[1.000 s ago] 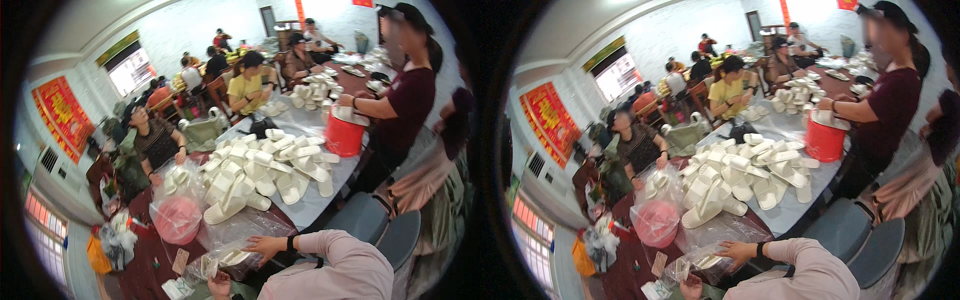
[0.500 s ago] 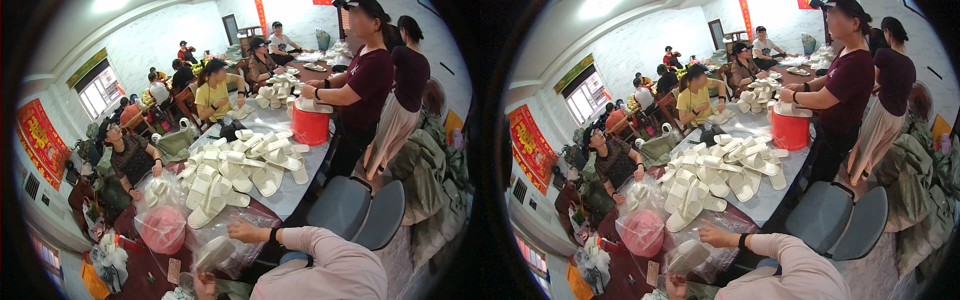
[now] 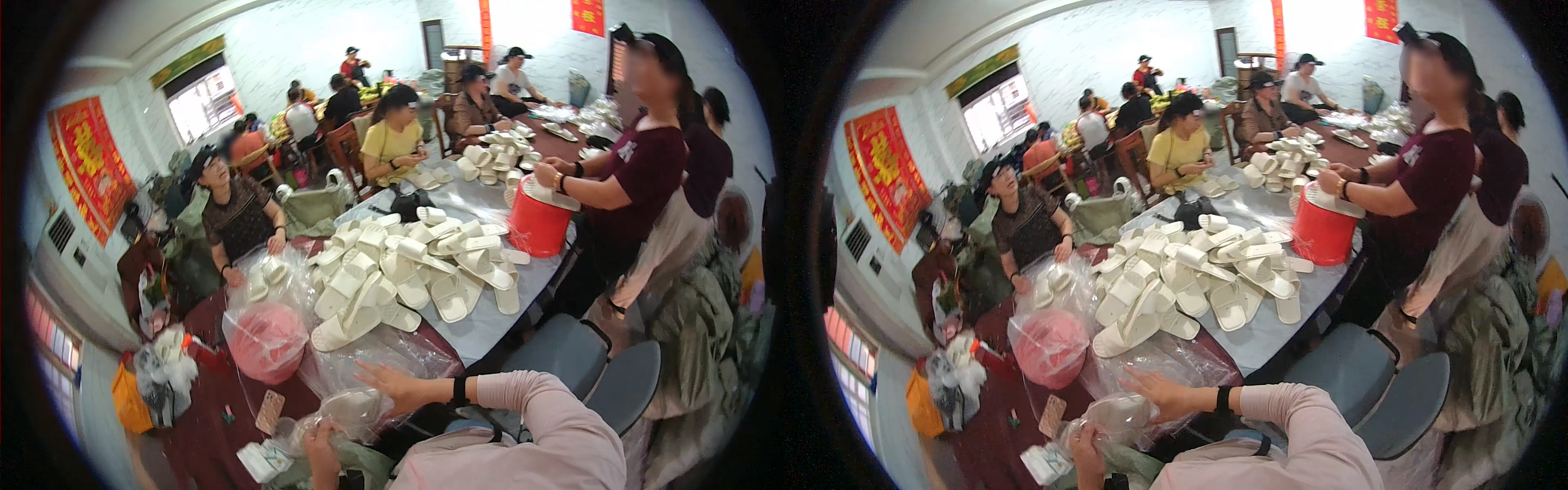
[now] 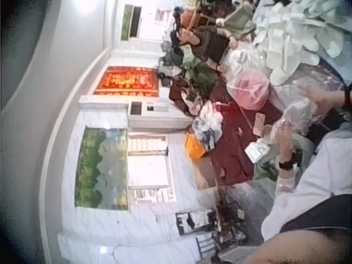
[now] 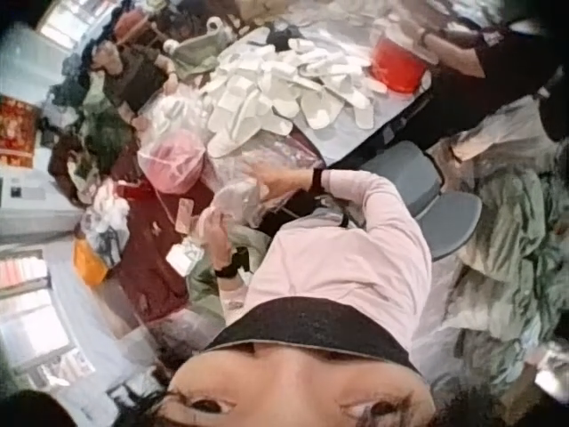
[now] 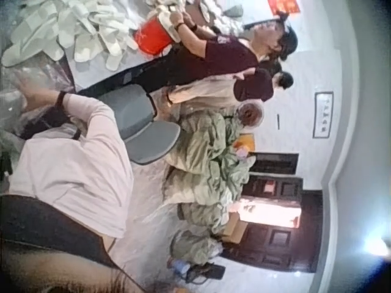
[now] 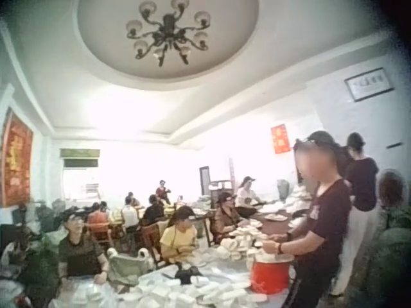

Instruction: Sorting white slippers and placing them into plastic bags for packaging.

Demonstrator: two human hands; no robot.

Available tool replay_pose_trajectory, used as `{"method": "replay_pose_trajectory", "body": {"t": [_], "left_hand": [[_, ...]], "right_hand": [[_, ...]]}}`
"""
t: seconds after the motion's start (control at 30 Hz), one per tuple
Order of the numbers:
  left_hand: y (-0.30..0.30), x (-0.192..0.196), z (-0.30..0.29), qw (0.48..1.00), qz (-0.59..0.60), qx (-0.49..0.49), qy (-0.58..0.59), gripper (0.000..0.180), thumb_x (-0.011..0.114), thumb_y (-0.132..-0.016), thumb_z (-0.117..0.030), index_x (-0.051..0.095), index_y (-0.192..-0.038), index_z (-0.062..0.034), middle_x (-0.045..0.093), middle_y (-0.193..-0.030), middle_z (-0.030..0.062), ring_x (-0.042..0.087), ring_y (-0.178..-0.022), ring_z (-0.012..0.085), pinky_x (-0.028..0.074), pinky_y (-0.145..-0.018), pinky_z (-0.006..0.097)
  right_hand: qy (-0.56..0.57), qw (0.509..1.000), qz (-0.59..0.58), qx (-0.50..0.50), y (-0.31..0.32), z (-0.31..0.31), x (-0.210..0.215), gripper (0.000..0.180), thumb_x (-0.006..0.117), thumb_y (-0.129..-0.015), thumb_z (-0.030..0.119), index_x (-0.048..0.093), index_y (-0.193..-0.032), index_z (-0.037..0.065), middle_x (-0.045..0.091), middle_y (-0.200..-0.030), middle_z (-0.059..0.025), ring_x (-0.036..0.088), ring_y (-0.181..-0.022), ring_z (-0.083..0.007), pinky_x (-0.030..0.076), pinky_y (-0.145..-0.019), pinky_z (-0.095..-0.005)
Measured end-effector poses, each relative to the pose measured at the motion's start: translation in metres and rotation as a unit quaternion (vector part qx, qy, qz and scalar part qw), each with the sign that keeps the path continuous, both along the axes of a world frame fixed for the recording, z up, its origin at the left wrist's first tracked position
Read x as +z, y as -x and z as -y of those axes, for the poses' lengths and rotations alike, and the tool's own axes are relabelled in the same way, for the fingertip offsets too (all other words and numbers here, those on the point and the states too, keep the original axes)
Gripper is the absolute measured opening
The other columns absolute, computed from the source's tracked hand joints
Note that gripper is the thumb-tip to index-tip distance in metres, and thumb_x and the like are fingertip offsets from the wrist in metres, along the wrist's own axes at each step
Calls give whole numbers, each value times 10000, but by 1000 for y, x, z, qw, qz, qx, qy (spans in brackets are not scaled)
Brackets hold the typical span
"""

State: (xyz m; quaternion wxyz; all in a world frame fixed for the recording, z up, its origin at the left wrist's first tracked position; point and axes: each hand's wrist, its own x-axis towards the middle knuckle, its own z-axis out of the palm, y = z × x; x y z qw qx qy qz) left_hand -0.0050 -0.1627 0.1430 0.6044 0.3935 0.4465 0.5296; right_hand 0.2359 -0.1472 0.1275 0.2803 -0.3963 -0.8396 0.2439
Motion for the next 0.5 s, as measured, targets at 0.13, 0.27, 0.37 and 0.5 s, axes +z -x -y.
{"method": "replay_pose_trajectory", "body": {"t": [0.13,0.27,0.37,0.5], "left_hand": [[-17,23,21,987,-138,-83,12,198,533,-816,-162,556,-697,-6,546,-629,35,504,-591,105,400,-567,239],[-16,26,27,966,-197,-167,9,299,527,-841,-224,544,-624,-18,521,-568,10,472,-532,76,377,-497,233],[-13,29,35,971,-148,-188,23,309,519,-858,-250,526,-642,-29,478,-542,-12,455,-493,64,362,-465,220],[-6,13,59,981,-57,-147,113,255,521,-859,-231,555,-701,-33,494,-573,-18,455,-496,60,367,-474,206]], "right_hand": [[-56,995,-52,65,20,-17,-34,761,725,-630,205,337,-1265,43,251,-1350,-203,396,-1154,-323,364,-931,-388],[112,987,-28,113,16,-40,-43,601,606,-729,134,362,-1277,161,582,-871,-220,586,-727,-349,453,-629,-393],[206,964,10,167,8,-56,-57,604,673,-661,146,426,-1200,28,577,-907,-231,570,-844,-362,453,-716,-380],[224,936,52,266,26,-49,-44,561,677,-670,186,454,-1168,54,589,-911,-198,564,-848,-352,446,-710,-377]]}}
